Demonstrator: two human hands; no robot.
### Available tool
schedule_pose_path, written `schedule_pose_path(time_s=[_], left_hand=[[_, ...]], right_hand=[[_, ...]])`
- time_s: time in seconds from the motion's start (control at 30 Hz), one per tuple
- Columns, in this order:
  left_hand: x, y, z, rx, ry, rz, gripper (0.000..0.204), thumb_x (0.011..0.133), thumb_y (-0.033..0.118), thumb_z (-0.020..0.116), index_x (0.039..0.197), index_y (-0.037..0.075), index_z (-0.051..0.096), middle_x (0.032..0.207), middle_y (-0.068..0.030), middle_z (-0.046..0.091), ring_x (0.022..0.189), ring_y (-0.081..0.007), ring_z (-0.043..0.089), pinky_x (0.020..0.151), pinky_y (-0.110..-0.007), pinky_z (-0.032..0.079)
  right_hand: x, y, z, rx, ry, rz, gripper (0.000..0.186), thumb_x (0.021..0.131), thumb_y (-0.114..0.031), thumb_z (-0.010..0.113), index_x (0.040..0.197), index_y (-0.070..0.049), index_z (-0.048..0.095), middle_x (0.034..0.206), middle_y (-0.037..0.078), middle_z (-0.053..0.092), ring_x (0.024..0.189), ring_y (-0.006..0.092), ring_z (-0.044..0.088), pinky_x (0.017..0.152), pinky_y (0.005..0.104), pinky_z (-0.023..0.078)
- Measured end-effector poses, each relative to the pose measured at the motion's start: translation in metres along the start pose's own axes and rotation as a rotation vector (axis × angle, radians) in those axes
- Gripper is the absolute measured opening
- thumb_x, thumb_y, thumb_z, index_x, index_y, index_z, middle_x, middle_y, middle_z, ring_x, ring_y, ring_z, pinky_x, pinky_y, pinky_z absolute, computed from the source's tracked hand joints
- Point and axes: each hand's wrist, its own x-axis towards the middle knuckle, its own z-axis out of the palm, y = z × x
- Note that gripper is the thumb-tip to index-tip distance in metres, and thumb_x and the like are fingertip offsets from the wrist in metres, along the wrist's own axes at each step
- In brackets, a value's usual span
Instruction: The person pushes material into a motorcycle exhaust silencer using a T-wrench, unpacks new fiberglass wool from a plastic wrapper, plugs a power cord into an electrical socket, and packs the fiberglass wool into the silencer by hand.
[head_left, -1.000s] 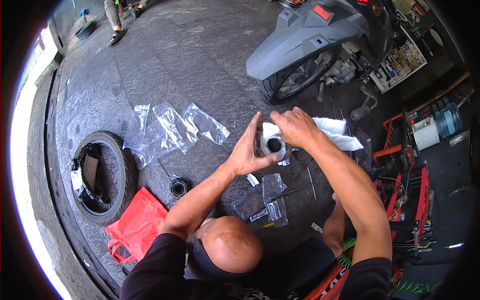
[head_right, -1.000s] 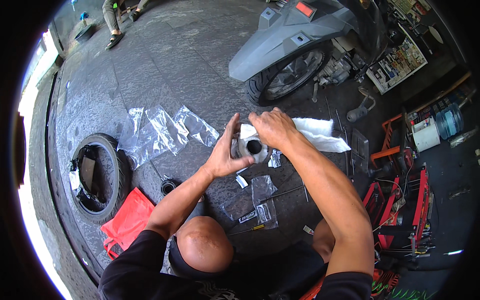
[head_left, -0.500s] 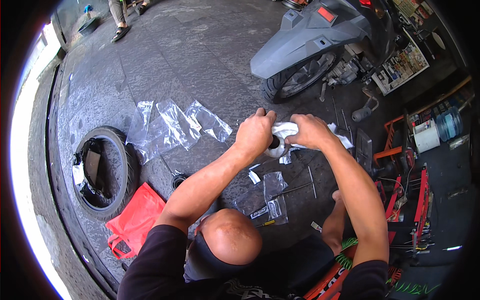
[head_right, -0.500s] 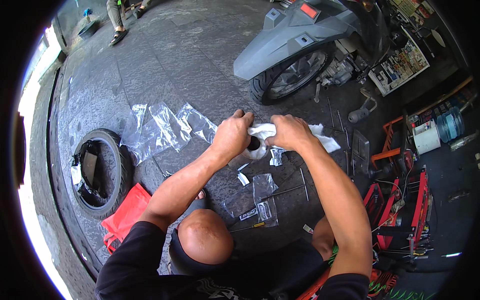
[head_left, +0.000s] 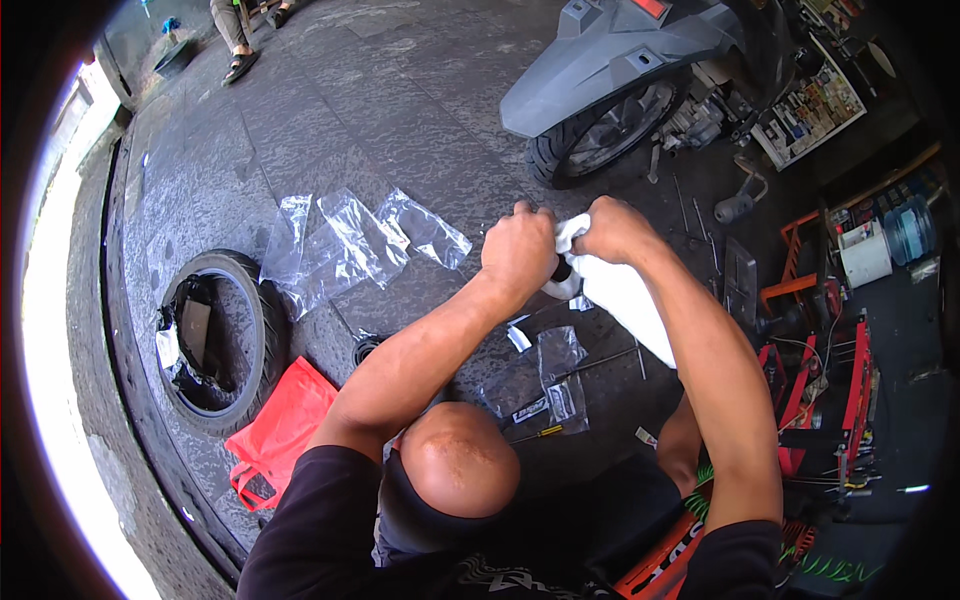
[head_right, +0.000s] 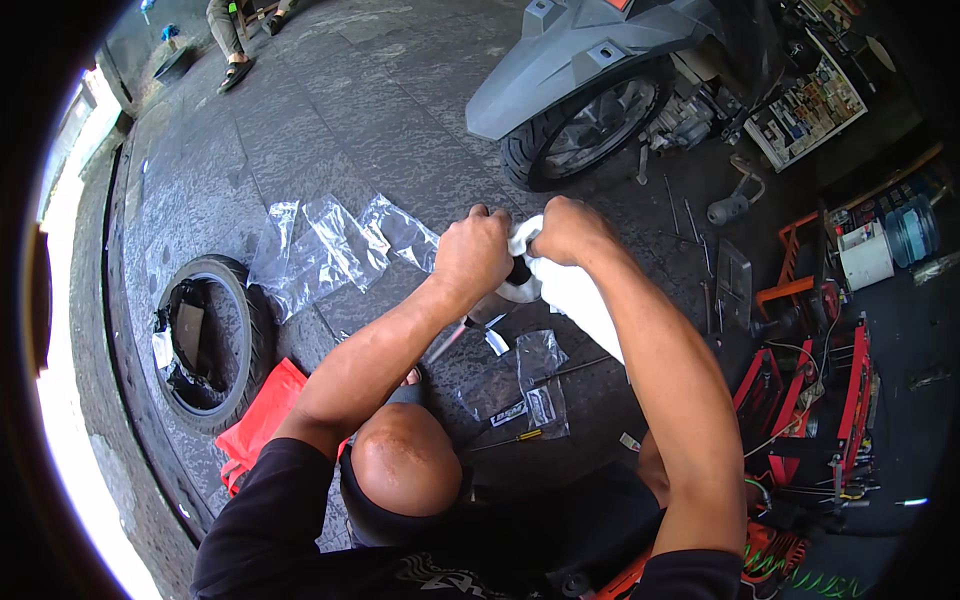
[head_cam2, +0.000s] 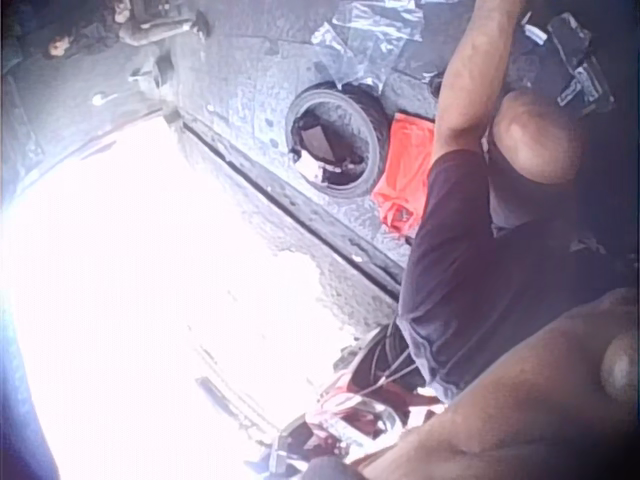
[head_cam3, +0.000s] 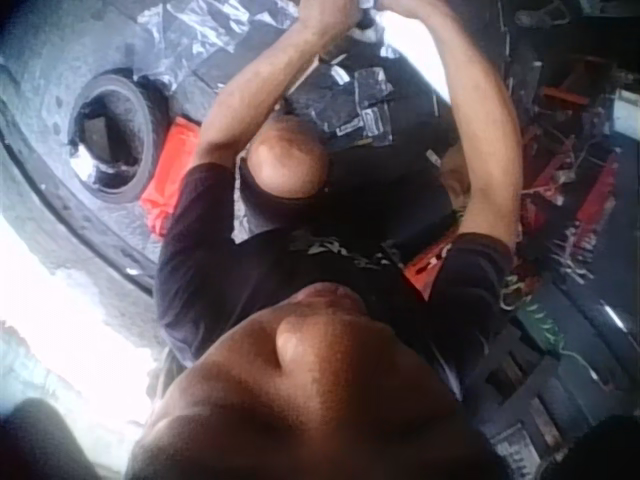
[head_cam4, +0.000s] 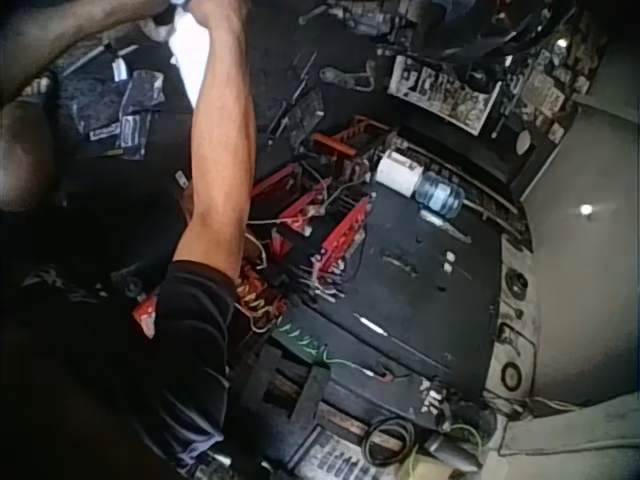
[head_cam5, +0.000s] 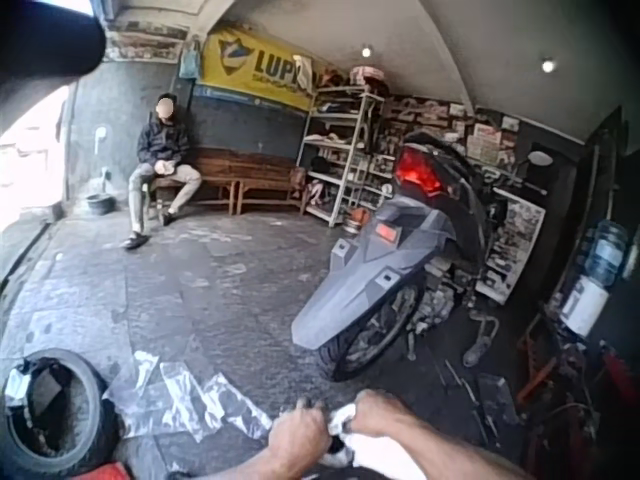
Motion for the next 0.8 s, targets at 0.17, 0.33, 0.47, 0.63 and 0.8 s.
schedule_pose_path(time_s=[0.17,0.33,0.47,0.63,0.8], left_hand=[[0.001,-0.014,-0.006,-0.044,-0.098,-0.023,0.021,0.074,0.008,0.064,0.092,0.000,0.072,0.093,-0.0247,0.071,0.087,-0.0423,0.071,0.078,-0.049,0.058],[0.004,-0.005,-0.019,-0.005,-0.310,-0.074,0.023,0.075,0.009,0.064,0.094,-0.001,0.070,0.095,-0.0262,0.070,0.092,-0.0414,0.070,0.083,-0.048,0.056],[0.008,-0.005,-0.024,-0.057,-0.201,0.180,0.034,0.075,0.013,0.069,0.103,-0.005,0.064,0.108,-0.0288,0.065,0.105,-0.0407,0.066,0.091,-0.047,0.053],[0.018,0.004,-0.039,-0.092,-0.281,0.317,0.037,0.077,0.019,0.074,0.106,-0.002,0.066,0.102,-0.0221,0.069,0.098,-0.0420,0.067,0.087,-0.047,0.054],[0.015,-0.008,-0.020,0.038,-0.234,0.225,0.034,0.079,0.019,0.072,0.107,0.000,0.066,0.103,-0.0215,0.070,0.094,-0.0411,0.069,0.083,-0.048,0.056]], right_hand=[[-0.002,-0.008,0.005,-0.034,0.056,0.016,0.042,0.078,-0.028,0.081,0.107,0.002,0.074,0.114,0.025,0.070,0.111,0.0374,0.068,0.095,0.0437,0.054],[0.002,-0.006,0.018,-0.188,0.073,-0.145,0.030,0.081,-0.020,0.075,0.105,0.000,0.075,0.114,0.024,0.070,0.111,0.0378,0.067,0.095,0.0455,0.054],[0.006,0.003,0.028,-0.272,0.165,-0.270,0.021,0.082,-0.010,0.067,0.101,-0.003,0.075,0.113,0.021,0.071,0.109,0.0366,0.068,0.092,0.0456,0.055],[0.008,0.005,0.033,-0.222,0.194,-0.217,0.026,0.080,-0.017,0.074,0.102,-0.003,0.074,0.112,0.021,0.071,0.108,0.0371,0.068,0.092,0.0461,0.055],[-0.004,0.007,0.033,-0.120,0.201,-0.184,0.036,0.076,-0.026,0.080,0.104,-0.004,0.073,0.111,0.022,0.071,0.107,0.0388,0.068,0.093,0.0473,0.054]])
